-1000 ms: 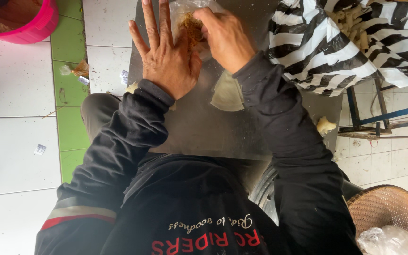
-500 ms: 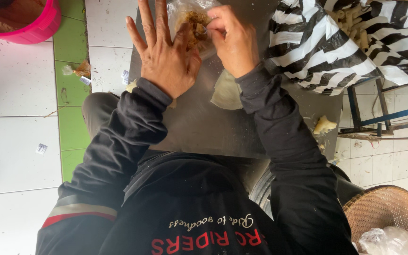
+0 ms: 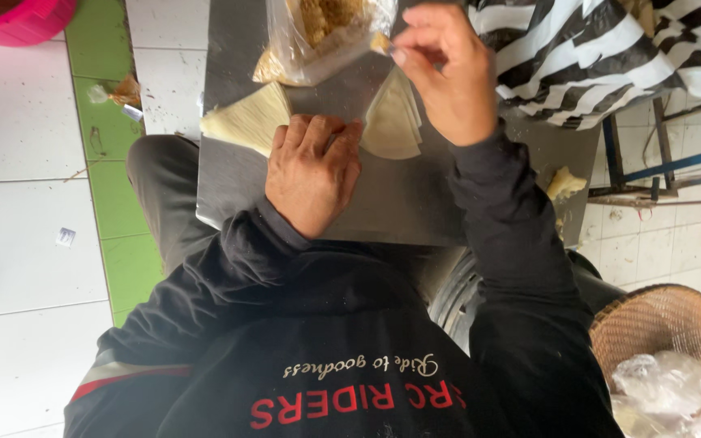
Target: The person sits on the floor and folds triangular wrappers around a crumbly filling. They scoop the filling from a plastic bag, place it into the wrapper, and fold the edges to seal the packet. The finished packets are stacked on the table.
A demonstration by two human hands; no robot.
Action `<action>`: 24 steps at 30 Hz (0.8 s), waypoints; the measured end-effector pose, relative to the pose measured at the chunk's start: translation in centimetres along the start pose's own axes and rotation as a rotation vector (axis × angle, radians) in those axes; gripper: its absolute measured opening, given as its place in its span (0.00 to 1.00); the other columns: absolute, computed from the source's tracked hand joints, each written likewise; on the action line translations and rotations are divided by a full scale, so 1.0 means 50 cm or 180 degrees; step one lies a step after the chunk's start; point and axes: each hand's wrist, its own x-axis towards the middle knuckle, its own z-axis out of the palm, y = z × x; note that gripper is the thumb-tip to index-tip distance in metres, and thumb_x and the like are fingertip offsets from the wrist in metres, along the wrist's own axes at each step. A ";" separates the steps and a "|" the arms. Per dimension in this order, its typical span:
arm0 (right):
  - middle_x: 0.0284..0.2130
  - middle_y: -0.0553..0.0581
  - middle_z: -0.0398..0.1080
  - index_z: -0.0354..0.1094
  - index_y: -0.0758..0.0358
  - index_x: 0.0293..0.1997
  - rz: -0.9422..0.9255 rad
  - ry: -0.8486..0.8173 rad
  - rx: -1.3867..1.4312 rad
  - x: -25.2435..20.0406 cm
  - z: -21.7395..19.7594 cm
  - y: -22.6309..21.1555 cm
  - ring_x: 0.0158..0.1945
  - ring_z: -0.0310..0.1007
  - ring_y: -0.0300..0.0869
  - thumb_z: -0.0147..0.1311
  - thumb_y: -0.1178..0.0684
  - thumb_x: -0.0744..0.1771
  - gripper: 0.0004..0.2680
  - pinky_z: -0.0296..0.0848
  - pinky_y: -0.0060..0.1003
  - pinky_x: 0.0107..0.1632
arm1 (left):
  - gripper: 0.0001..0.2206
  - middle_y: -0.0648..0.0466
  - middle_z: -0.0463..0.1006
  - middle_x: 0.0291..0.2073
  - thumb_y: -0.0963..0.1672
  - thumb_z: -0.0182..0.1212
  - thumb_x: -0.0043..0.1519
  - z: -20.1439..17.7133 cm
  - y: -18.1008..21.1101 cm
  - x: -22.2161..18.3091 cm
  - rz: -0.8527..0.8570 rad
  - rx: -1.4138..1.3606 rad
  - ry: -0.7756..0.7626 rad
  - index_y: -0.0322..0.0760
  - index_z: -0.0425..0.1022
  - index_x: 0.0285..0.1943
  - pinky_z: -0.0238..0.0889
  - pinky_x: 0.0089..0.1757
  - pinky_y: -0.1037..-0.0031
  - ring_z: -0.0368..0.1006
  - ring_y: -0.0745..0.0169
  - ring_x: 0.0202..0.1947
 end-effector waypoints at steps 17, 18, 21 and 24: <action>0.42 0.57 0.77 0.66 0.65 0.59 -0.0235 -0.0367 -0.1261 -0.114 -0.005 -0.103 0.47 0.77 0.47 0.59 0.67 0.70 0.12 0.77 0.40 0.49 | 0.20 0.51 0.68 0.44 0.39 0.64 0.57 0.050 0.001 -0.019 0.0163 0.0249 -0.0270 0.35 0.78 0.60 0.61 0.45 0.63 0.65 0.53 0.45; 0.43 0.57 0.77 0.66 0.65 0.59 -0.0289 -0.0377 -0.1332 -0.113 -0.003 -0.103 0.47 0.77 0.48 0.59 0.67 0.70 0.12 0.77 0.40 0.50 | 0.20 0.51 0.68 0.44 0.40 0.65 0.57 0.050 0.000 -0.020 0.0167 0.0241 -0.0270 0.35 0.78 0.60 0.61 0.46 0.63 0.65 0.53 0.45; 0.43 0.58 0.76 0.66 0.66 0.60 -0.0448 -0.0435 -0.1464 -0.112 -0.004 -0.105 0.46 0.75 0.48 0.58 0.67 0.71 0.12 0.76 0.41 0.49 | 0.20 0.51 0.67 0.44 0.40 0.65 0.56 0.050 0.000 -0.021 0.0175 0.0235 -0.0272 0.35 0.78 0.60 0.61 0.46 0.63 0.65 0.52 0.46; 0.41 0.59 0.75 0.65 0.66 0.61 -0.0604 -0.0506 -0.1588 -0.113 -0.008 -0.108 0.45 0.74 0.49 0.56 0.67 0.71 0.12 0.75 0.41 0.49 | 0.21 0.51 0.67 0.44 0.40 0.66 0.55 0.050 -0.002 -0.019 0.0184 0.0242 -0.0302 0.35 0.78 0.60 0.60 0.46 0.63 0.64 0.52 0.46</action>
